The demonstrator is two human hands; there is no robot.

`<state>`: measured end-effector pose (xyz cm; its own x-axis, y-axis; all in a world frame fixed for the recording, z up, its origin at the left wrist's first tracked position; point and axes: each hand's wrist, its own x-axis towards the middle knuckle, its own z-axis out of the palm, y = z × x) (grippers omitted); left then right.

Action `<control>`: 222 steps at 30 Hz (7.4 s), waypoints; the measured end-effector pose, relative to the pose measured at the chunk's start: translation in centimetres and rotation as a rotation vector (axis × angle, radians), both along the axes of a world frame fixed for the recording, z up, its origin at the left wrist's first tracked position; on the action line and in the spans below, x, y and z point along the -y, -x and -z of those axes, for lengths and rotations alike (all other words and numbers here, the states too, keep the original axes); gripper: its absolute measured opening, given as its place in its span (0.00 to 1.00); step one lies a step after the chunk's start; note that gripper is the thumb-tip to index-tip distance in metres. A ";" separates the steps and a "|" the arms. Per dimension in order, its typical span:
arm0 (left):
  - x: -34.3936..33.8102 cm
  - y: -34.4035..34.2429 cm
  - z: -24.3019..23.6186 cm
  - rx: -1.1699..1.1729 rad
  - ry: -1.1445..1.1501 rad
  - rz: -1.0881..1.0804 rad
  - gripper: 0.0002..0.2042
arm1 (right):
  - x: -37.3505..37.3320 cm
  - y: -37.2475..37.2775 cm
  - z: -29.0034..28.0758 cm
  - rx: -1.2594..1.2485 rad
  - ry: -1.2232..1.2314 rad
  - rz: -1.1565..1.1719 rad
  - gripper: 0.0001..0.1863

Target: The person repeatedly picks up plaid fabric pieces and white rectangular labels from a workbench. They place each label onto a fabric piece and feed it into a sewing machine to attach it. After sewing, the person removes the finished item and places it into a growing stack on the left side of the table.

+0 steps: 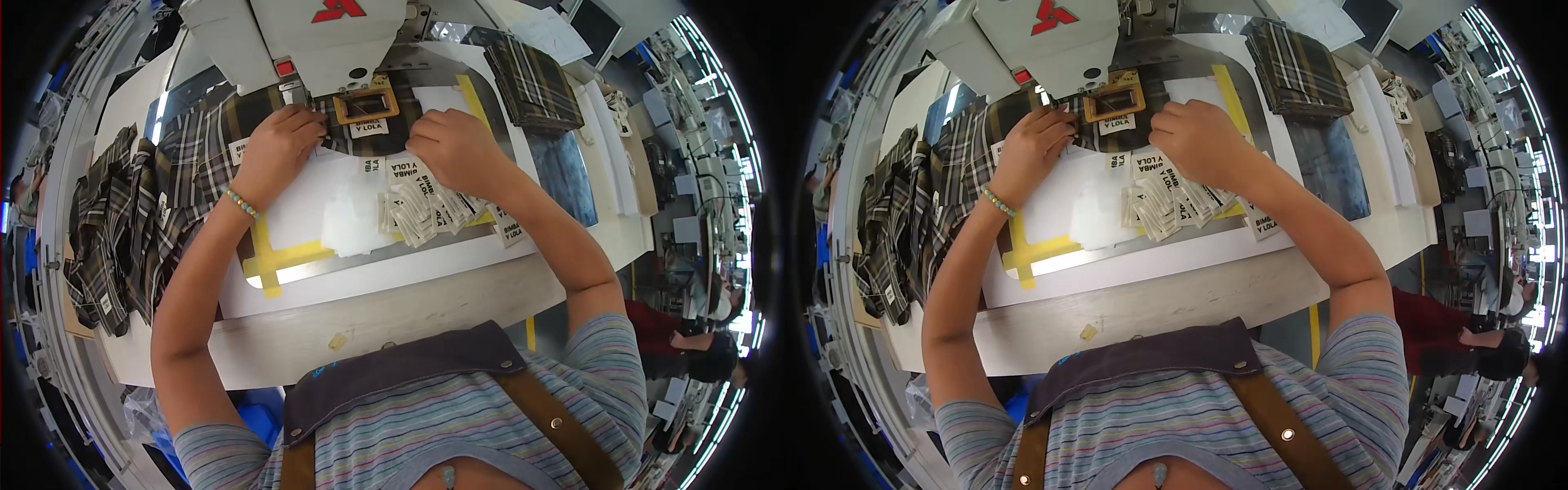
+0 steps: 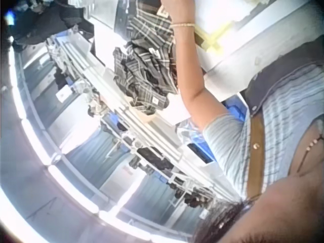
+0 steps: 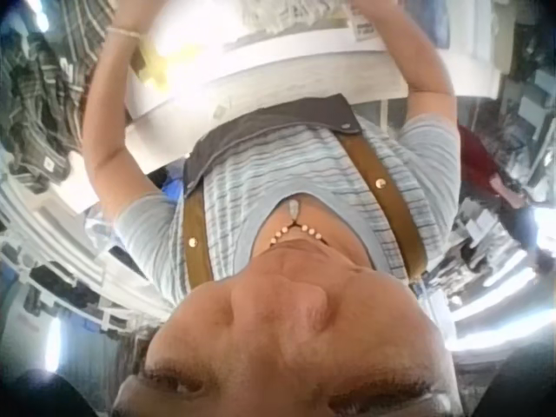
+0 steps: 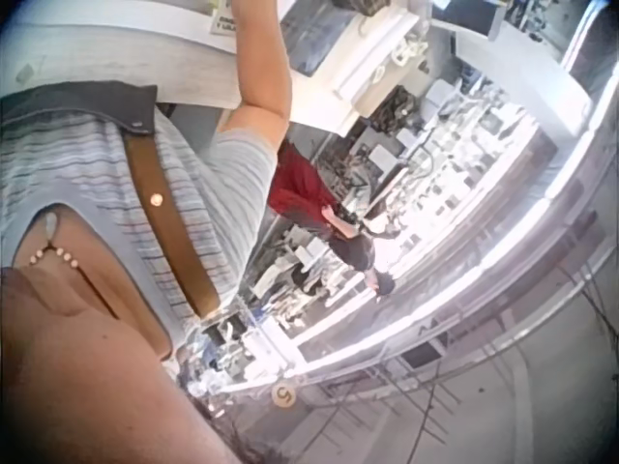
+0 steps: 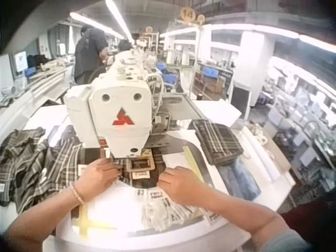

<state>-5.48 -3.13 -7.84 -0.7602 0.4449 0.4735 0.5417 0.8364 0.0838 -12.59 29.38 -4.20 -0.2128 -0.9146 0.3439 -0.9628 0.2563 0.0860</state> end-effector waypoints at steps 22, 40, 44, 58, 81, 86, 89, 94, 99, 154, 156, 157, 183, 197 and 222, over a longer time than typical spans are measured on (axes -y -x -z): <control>7.6 -7.4 -3.5 -0.120 0.100 -0.368 0.15 | -1.0 -2.0 -1.5 0.280 0.155 0.073 0.10; 0.6 -4.4 -1.1 -0.082 -0.112 -0.253 0.17 | 5.0 -2.0 0.0 0.607 -0.067 0.092 0.09; -3.8 -4.7 -3.3 -0.004 -0.519 -0.148 0.09 | 5.2 -2.1 0.1 0.696 -0.037 -0.087 0.10; -6.9 -1.8 0.2 0.499 -1.132 0.023 0.12 | 3.4 -1.2 -2.6 1.115 0.343 0.319 0.10; -7.4 -2.7 -0.8 0.121 -0.187 0.127 0.21 | 3.1 8.1 1.6 1.247 0.304 0.574 0.15; -7.2 -2.8 -0.1 0.203 -0.045 0.041 0.29 | 4.1 8.9 2.1 1.335 0.369 0.508 0.17; -7.2 -3.1 -0.2 0.223 -0.011 -0.008 0.30 | 3.0 7.7 0.6 1.033 0.273 0.565 0.17; -7.3 -3.4 -0.2 0.221 0.003 -0.046 0.30 | -0.5 5.5 1.0 0.601 0.029 0.266 0.21; -6.8 -3.2 -0.5 0.246 0.011 -0.056 0.31 | -1.0 2.3 2.7 0.400 -0.073 0.205 0.29; -10.1 -3.9 -3.4 0.183 -0.272 0.291 0.25 | -12.4 8.0 -5.9 0.073 0.433 0.762 0.08; -10.5 -3.3 -3.4 0.104 -0.289 0.253 0.27 | -9.8 7.4 -6.3 0.012 0.445 0.548 0.08; -10.8 -2.8 -3.3 0.066 -0.289 0.229 0.28 | -8.3 6.8 -6.1 -0.019 0.452 0.442 0.08; -10.4 1.7 -0.7 -0.114 -0.001 0.090 0.09 | -4.4 1.9 -1.0 -0.249 0.144 0.237 0.11; -2.4 -4.2 -1.3 -0.079 0.097 -0.077 0.18 | -1.6 1.6 -0.8 0.253 0.051 0.233 0.13; -2.6 -6.2 -0.9 -0.064 -0.187 -0.054 0.08 | -3.8 0.1 2.5 0.193 0.077 0.270 0.23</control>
<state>0.69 -0.48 -6.93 -0.7464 0.3038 0.5921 0.5055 0.8375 0.2075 -12.65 33.19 -6.71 -0.5114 -0.7895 0.3392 -0.8561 0.5025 -0.1211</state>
